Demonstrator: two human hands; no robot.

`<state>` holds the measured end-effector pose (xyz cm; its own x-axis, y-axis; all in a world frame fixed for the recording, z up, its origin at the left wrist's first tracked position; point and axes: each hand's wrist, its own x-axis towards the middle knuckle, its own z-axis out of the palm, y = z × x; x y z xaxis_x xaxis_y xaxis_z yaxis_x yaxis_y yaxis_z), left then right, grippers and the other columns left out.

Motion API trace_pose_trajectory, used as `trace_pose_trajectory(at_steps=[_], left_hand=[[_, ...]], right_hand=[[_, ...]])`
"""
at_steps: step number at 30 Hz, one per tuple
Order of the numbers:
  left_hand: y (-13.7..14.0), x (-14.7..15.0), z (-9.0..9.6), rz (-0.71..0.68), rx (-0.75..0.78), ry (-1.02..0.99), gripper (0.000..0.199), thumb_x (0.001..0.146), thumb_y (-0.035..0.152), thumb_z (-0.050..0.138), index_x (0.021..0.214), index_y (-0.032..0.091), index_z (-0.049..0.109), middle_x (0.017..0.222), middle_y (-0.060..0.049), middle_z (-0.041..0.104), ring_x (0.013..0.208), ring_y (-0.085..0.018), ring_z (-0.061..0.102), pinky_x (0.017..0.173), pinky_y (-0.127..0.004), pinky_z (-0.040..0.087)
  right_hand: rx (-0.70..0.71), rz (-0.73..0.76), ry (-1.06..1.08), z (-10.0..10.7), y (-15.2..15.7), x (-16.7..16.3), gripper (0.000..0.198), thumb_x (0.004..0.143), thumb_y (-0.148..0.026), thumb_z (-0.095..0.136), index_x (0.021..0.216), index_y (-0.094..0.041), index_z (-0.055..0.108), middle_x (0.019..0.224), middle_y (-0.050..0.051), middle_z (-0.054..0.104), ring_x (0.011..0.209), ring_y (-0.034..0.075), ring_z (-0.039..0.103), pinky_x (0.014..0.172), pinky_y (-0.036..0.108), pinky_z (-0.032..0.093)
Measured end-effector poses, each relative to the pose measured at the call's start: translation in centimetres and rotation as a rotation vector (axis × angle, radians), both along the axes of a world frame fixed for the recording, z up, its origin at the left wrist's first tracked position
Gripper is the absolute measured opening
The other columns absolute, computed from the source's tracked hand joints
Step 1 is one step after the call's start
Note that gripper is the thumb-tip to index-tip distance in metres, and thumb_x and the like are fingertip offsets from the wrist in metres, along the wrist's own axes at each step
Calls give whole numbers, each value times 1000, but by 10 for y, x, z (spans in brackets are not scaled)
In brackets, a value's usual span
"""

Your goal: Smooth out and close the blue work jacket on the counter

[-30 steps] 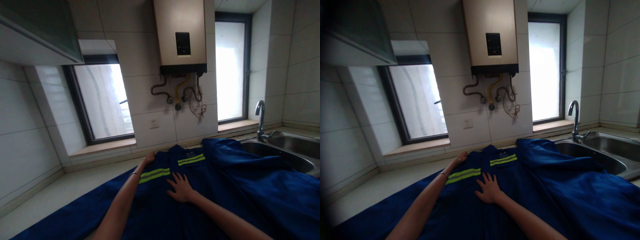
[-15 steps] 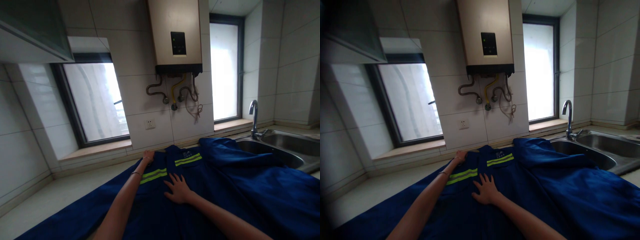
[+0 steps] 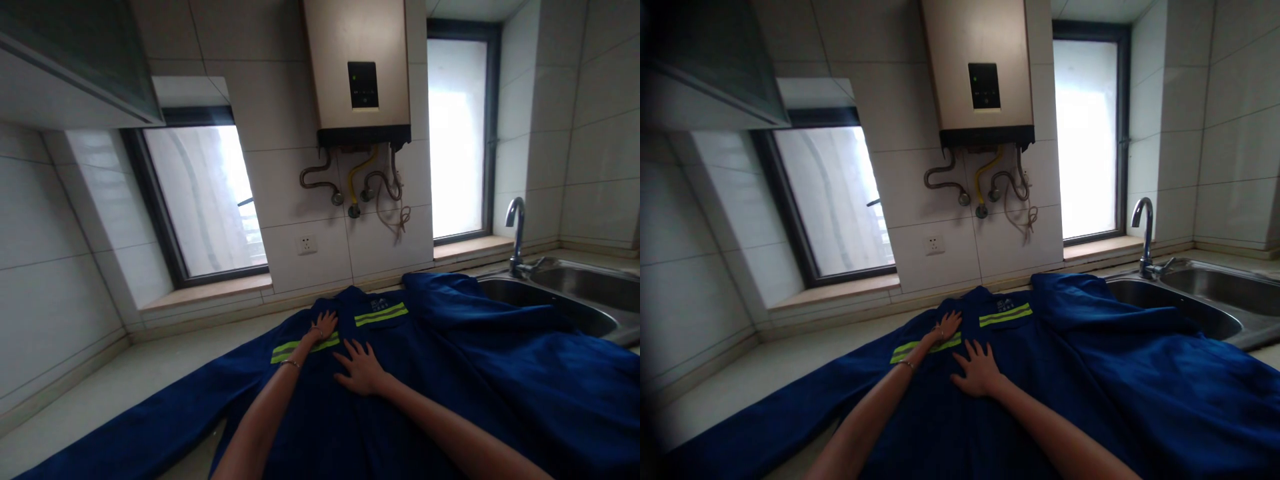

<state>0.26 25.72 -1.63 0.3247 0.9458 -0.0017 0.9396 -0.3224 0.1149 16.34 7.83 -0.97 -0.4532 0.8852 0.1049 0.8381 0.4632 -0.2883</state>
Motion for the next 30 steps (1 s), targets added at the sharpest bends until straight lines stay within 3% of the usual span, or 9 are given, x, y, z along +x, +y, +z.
trace_pose_trajectory(at_steps=[6, 10, 13, 15, 18, 21, 24, 27, 30], left_hand=[[-26, -45, 9, 172, 45, 178, 76, 82, 61, 26, 140, 12, 28, 148, -18, 12, 134, -39, -1, 102, -62, 0], [-49, -79, 0, 340, -128, 203, 83, 76, 72, 25, 142, 23, 22, 148, -16, 11, 131, -47, 4, 92, -73, 2], [-61, -86, 4, 319, -122, 112, 76, 78, 71, 21, 143, 31, 15, 150, -11, 6, 131, -46, 7, 90, -74, 8], [-68, -88, 12, 278, -101, 104, 67, 81, 66, 23, 141, 34, 22, 150, -9, 9, 132, -43, 7, 92, -73, 9], [-86, -105, 20, 242, -45, 91, 62, 85, 59, 22, 141, 32, 24, 150, -6, 10, 134, -39, 3, 97, -68, 9], [-111, -137, 14, 269, -50, 82, 68, 84, 62, 21, 143, 28, 19, 150, -8, 9, 135, -37, 2, 101, -64, 9], [-138, -157, 7, 235, -82, 78, 60, 87, 56, 23, 141, 31, 22, 150, -4, 12, 135, -34, 8, 103, -57, 14], [-158, -148, 15, 236, -88, 62, 55, 90, 50, 21, 140, 28, 27, 149, -6, 18, 135, -33, 13, 104, -53, 17], [-178, -124, 32, 179, -44, 85, 59, 88, 55, 24, 140, 27, 27, 149, -7, 17, 135, -35, 7, 103, -57, 11]], right_hand=[[-8, 13, -13, 1, -2, 1, 67, 82, -67, 21, 140, -33, 26, 149, 8, 10, 135, 33, 8, 101, 59, 3], [-1, 9, -10, -1, -2, 1, 66, 82, -67, 21, 140, -34, 25, 150, 7, 10, 135, 32, 7, 101, 58, 3], [-22, 8, -13, 1, -3, 0, 66, 83, -67, 21, 140, -34, 25, 150, 6, 9, 135, 31, 6, 102, 57, 2], [-39, 2, -21, 3, -4, 1, 67, 82, -67, 21, 140, -34, 25, 150, 6, 9, 135, 31, 6, 102, 57, 1], [-42, 2, -30, 4, -6, 2, 67, 82, -68, 21, 140, -34, 25, 150, 6, 10, 135, 31, 6, 102, 57, 2], [-53, 12, -43, 5, -8, 1, 68, 82, -68, 20, 140, -34, 24, 150, 6, 10, 135, 31, 6, 102, 57, 3], [-78, -3, -70, 7, -9, 0, 66, 82, -67, 22, 140, -35, 23, 150, 5, 8, 135, 31, 5, 103, 56, 2], [-112, -11, -78, 13, -10, -1, 65, 83, -65, 26, 140, -33, 25, 150, 4, 9, 135, 30, 5, 103, 55, 2], [-124, -39, -14, 26, -23, 2, 63, 86, -59, 26, 141, -27, 26, 149, 6, 15, 135, 28, 9, 105, 52, 7]])
